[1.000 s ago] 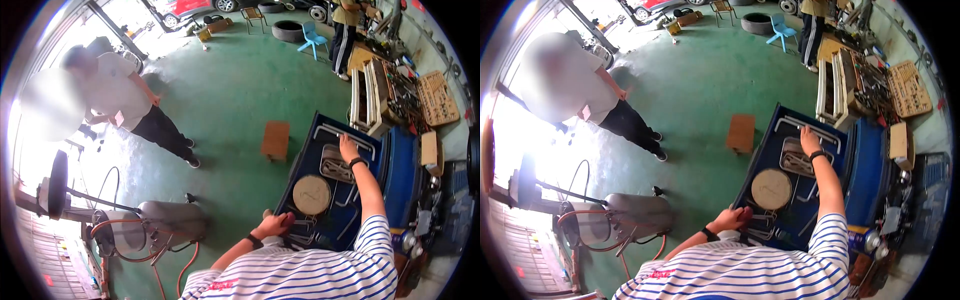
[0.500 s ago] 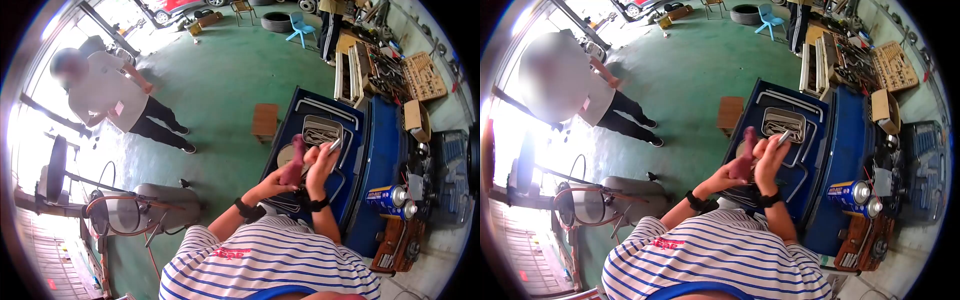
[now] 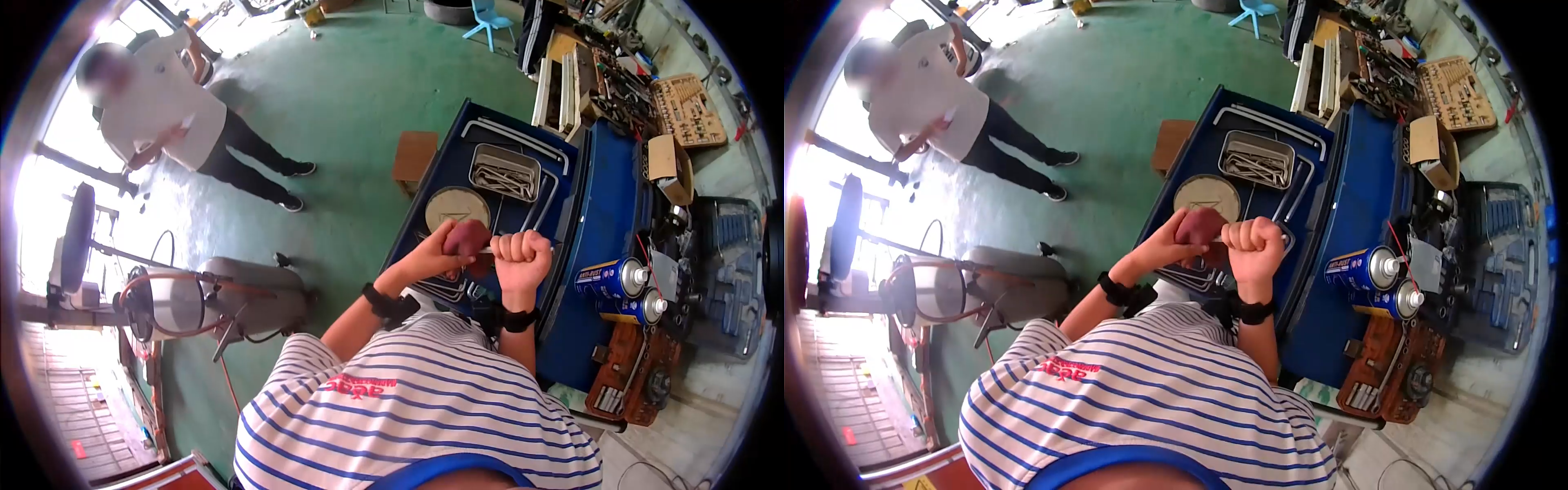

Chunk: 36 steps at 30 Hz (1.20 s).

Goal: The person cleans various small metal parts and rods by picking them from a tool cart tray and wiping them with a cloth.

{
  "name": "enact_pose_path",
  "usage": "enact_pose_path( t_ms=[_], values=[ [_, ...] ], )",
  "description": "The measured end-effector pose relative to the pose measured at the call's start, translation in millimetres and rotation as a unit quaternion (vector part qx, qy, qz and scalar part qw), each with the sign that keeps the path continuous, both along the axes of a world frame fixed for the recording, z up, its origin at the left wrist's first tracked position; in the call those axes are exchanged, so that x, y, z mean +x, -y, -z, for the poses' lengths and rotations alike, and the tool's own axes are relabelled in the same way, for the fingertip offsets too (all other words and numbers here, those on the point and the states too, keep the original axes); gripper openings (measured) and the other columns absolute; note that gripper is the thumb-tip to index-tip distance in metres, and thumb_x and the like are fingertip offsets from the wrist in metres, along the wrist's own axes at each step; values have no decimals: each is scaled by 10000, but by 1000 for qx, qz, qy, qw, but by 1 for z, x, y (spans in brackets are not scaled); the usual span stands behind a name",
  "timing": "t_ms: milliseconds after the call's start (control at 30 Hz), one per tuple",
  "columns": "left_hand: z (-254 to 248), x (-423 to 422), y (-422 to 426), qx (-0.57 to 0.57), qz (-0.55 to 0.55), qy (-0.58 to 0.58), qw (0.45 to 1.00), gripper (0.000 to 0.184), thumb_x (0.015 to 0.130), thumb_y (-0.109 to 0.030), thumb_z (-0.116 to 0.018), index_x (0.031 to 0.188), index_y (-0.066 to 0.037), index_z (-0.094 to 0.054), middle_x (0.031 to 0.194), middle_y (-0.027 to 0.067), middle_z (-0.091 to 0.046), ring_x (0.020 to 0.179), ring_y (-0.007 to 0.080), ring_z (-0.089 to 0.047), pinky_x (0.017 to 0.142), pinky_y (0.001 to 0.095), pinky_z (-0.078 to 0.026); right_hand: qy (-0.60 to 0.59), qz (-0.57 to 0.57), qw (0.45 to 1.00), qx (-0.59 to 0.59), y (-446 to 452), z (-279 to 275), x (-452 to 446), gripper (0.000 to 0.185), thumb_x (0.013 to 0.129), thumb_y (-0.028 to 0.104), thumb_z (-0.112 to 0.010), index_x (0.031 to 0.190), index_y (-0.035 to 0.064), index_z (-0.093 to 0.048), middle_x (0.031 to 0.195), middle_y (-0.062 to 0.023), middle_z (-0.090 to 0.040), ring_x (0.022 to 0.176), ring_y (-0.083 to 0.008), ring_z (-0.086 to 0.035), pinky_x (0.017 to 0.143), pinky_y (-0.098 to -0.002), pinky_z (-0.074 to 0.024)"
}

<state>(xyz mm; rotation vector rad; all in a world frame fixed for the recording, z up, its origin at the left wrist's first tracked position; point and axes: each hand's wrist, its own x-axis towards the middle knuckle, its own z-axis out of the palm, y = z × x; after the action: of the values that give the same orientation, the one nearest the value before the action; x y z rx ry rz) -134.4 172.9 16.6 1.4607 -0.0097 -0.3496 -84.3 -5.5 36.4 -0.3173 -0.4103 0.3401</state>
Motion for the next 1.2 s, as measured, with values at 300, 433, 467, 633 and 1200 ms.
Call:
enact_pose_path(
  t_ms=[300, 433, 467, 633, 1200],
  values=[
    [25, -5, 2, 485, -98, 216, 841, 481, 835, -324, -635, 1160, -62, -395, 785, 189, -644, 667, 389, -627, 536, 464, -489, 196, 124, 844, -484, -1, -9, -19, 308, 948, 103, -486, 667, -13, -539, 637, -53, -545, 597, -113, -486, 629, -290, -407],
    [9, -7, 21, 500, 161, 55, 849, 452, 858, -336, -574, 1189, -74, -413, 791, 197, -649, 660, 381, -636, 573, 450, -505, -143, 37, 968, -203, 3, 18, -18, 481, 953, 147, -445, 531, 109, -216, 467, 15, -210, 446, -124, -244, 514, -316, -273],
    [16, -9, 22, 497, 166, 54, 850, 452, 858, -336, -574, 1189, -74, -413, 791, 197, -649, 660, 381, -636, 573, 450, -505, -148, 40, 967, -205, 4, 20, -25, 481, 953, 147, -445, 531, 109, -216, 467, 15, -210, 446, -124, -244, 514, -316, -273],
    [35, 25, 31, 235, 139, 63, 960, 429, 799, -234, -631, 1178, -72, -510, 963, 121, -645, 894, 214, -618, 789, 331, -474, 23, 136, 963, -229, 9, 25, -19, 392, 872, 89, -519, 511, 42, -375, 450, -43, -348, 414, -141, -322, 444, -302, -267],
    [82, 50, 65, 55, 133, 193, 971, 306, 824, -287, -629, 1053, -95, -567, 928, 49, -563, 886, 183, -536, 827, 321, -434, 455, 343, 701, -429, 11, -35, -24, 234, 718, 18, -626, 519, 32, -502, 503, -87, -499, 454, -253, -507, 476, -328, -397]
  ],
)
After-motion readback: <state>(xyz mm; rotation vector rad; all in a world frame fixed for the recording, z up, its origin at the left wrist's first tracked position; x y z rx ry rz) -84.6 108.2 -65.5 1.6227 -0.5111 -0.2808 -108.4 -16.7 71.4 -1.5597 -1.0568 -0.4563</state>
